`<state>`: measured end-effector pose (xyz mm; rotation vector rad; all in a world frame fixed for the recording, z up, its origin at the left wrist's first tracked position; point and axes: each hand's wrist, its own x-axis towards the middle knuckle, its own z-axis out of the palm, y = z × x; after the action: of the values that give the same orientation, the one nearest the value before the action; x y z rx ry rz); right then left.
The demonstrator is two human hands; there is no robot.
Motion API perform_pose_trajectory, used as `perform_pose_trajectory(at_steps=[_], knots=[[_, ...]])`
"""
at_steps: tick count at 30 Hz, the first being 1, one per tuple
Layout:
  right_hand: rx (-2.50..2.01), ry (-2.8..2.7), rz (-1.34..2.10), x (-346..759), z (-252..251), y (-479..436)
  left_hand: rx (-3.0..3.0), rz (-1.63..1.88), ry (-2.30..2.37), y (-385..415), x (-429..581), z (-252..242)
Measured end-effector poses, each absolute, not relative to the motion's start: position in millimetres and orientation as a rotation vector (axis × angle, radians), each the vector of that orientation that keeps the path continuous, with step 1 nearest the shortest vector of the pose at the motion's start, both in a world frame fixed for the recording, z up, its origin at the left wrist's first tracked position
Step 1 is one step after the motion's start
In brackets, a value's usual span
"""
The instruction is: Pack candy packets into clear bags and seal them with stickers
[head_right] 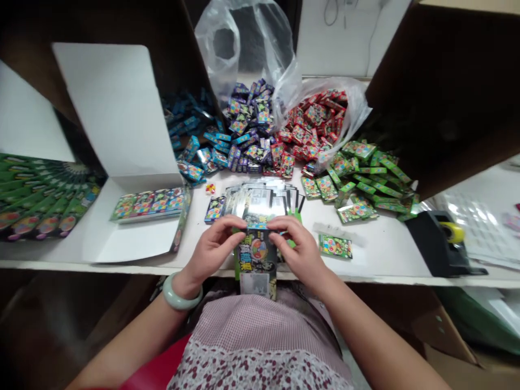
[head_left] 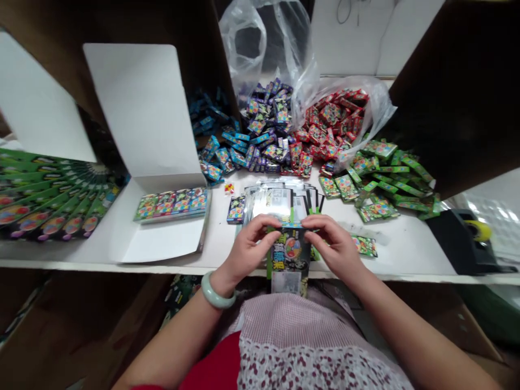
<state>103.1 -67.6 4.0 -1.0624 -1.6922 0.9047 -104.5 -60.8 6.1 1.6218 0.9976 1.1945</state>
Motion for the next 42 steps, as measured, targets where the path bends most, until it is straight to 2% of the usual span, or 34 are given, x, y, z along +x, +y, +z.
perform_pose_trajectory(at_steps=[4,7,12,15,20,35,42], knots=[[-1.036,-1.72,0.878,103,6,-66,1.668,1.226,1.077,-56,-104,4],[-1.098,-1.765,0.938,142,10,-55,1.639,1.203,1.177,-49,-106,2],[-1.852,-1.628,0.507,257,3,-45,1.564,1.128,1.285,-45,-108,0],[-1.996,-1.678,0.505,294,-12,-46,1.553,1.121,1.298,-46,-106,0],[-2.013,-1.712,0.527,294,-29,-49,1.555,1.106,1.32,-45,-104,0],[-1.983,-1.682,0.56,292,-33,-56,1.583,1.131,1.336,-44,-105,-3],[-1.904,-1.578,0.617,293,1,-69,1.598,1.156,1.28,-43,-106,-6]])
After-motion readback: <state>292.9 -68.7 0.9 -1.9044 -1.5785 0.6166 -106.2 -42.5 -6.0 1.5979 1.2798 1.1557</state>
